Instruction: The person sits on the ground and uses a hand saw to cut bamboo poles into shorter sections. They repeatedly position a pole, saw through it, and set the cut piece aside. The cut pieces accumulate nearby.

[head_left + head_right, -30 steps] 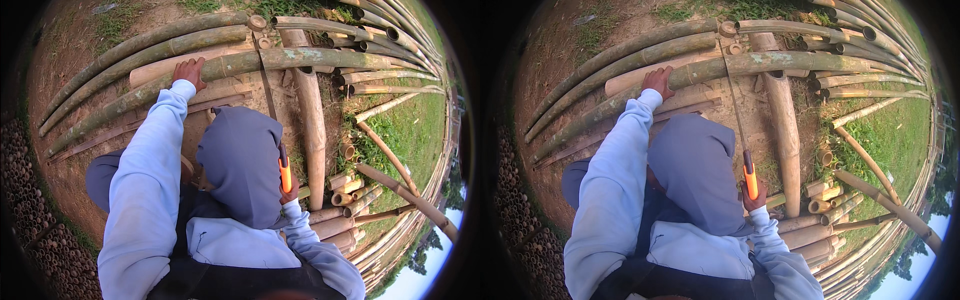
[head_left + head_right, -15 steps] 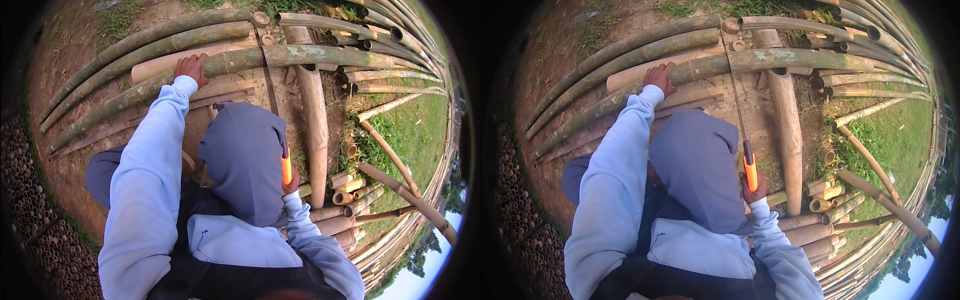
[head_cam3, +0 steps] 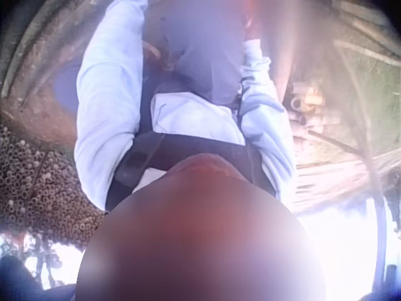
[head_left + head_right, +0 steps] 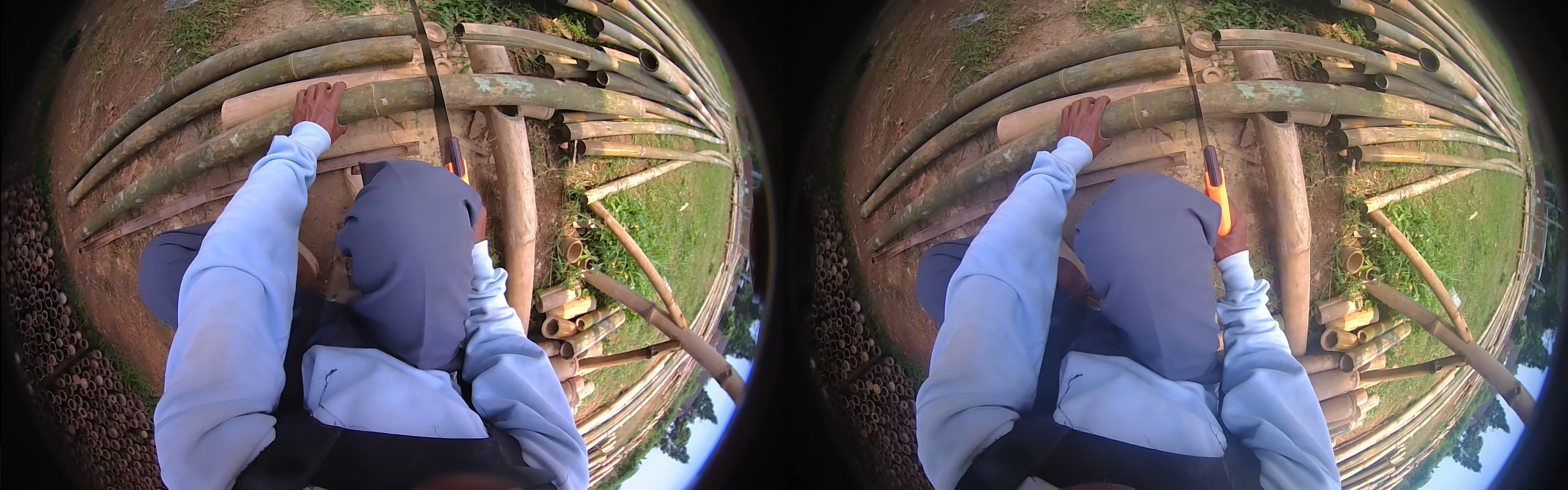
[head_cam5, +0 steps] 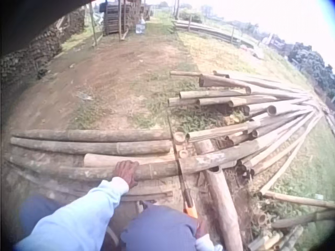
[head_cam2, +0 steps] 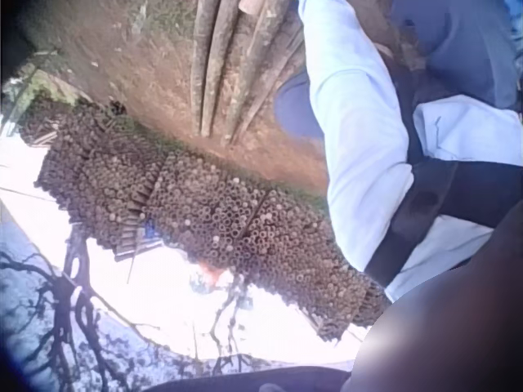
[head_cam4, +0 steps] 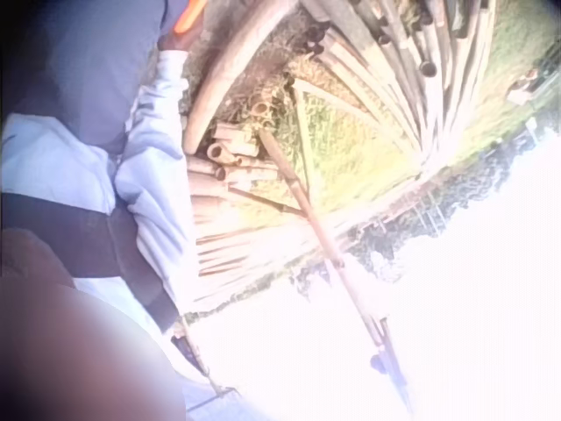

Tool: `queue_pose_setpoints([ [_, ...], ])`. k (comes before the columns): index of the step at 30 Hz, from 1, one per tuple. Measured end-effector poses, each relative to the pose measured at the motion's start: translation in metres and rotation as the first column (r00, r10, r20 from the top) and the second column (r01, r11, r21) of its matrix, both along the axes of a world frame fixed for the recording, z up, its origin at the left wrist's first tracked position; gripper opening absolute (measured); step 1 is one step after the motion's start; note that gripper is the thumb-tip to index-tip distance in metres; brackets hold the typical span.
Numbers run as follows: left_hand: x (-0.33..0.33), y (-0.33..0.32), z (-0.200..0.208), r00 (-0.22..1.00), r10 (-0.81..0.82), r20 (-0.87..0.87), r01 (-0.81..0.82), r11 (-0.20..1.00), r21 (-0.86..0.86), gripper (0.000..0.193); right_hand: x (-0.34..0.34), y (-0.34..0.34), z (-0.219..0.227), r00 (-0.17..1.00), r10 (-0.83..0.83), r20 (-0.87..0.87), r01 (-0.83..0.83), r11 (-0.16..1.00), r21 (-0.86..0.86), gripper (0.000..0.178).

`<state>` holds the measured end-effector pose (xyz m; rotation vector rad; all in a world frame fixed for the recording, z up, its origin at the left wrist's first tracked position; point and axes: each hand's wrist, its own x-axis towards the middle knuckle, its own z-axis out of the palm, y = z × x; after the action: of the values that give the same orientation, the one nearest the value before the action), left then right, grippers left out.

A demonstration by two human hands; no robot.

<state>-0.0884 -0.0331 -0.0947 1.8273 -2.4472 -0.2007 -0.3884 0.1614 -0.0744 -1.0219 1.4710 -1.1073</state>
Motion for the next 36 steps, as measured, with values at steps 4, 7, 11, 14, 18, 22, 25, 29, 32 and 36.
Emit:
queue_pose_setpoints([
  [4,0.0,0.058,-0.029,0.926,-0.367,-0.089,0.336,0.908,-0.25,0.068,-0.012,0.014,0.01,0.999,-0.012,-0.037,0.012,1.0,0.015,0.031],
  [7,-0.01,0.085,-0.057,0.982,-0.174,-0.068,0.178,0.982,0.059,0.05,-0.019,0.019,0.012,0.998,0.002,-0.055,0.0,1.0,0.028,0.031],
  [11,-0.013,0.092,-0.087,0.998,0.003,-0.068,0.018,0.954,0.299,0.049,-0.025,0.026,0.013,0.997,0.018,-0.081,-0.015,0.999,0.034,0.032],
  [14,-0.002,0.088,-0.091,0.994,-0.052,-0.095,0.079,0.951,0.3,0.046,-0.032,0.033,0.017,0.995,0.03,-0.094,-0.026,0.999,0.043,0.032],
  [18,0.034,0.082,-0.073,0.989,-0.135,-0.058,0.147,0.924,0.352,0.027,-0.041,0.037,0.02,0.993,0.032,-0.115,-0.025,0.998,0.06,0.032],
  [22,0.093,0.081,-0.055,0.993,-0.055,0.101,-0.004,0.862,0.507,0.03,-0.047,0.038,0.02,0.992,0.046,-0.114,-0.039,0.997,0.065,0.032],
  [25,0.157,0.097,-0.048,0.974,0.077,0.213,-0.173,0.859,0.482,0.035,-0.046,0.037,0.019,0.993,0.048,-0.112,-0.042,0.998,0.05,0.033],
  [29,0.231,0.12,-0.031,0.687,0.193,0.7,-0.624,0.651,0.432,0.04,-0.044,0.035,0.016,0.995,0.04,-0.089,-0.04,0.999,0.012,0.033],
  [32,0.251,0.106,-0.005,0.719,0.278,0.637,-0.625,0.659,0.418,0.042,-0.042,0.036,0.017,0.997,0.028,-0.07,-0.029,1.0,-0.01,0.033],
  [36,0.247,0.072,0.066,0.811,0.262,0.524,-0.523,0.726,0.446,0.048,-0.042,0.042,0.02,0.998,0.015,-0.062,-0.018,0.999,-0.039,0.034],
])
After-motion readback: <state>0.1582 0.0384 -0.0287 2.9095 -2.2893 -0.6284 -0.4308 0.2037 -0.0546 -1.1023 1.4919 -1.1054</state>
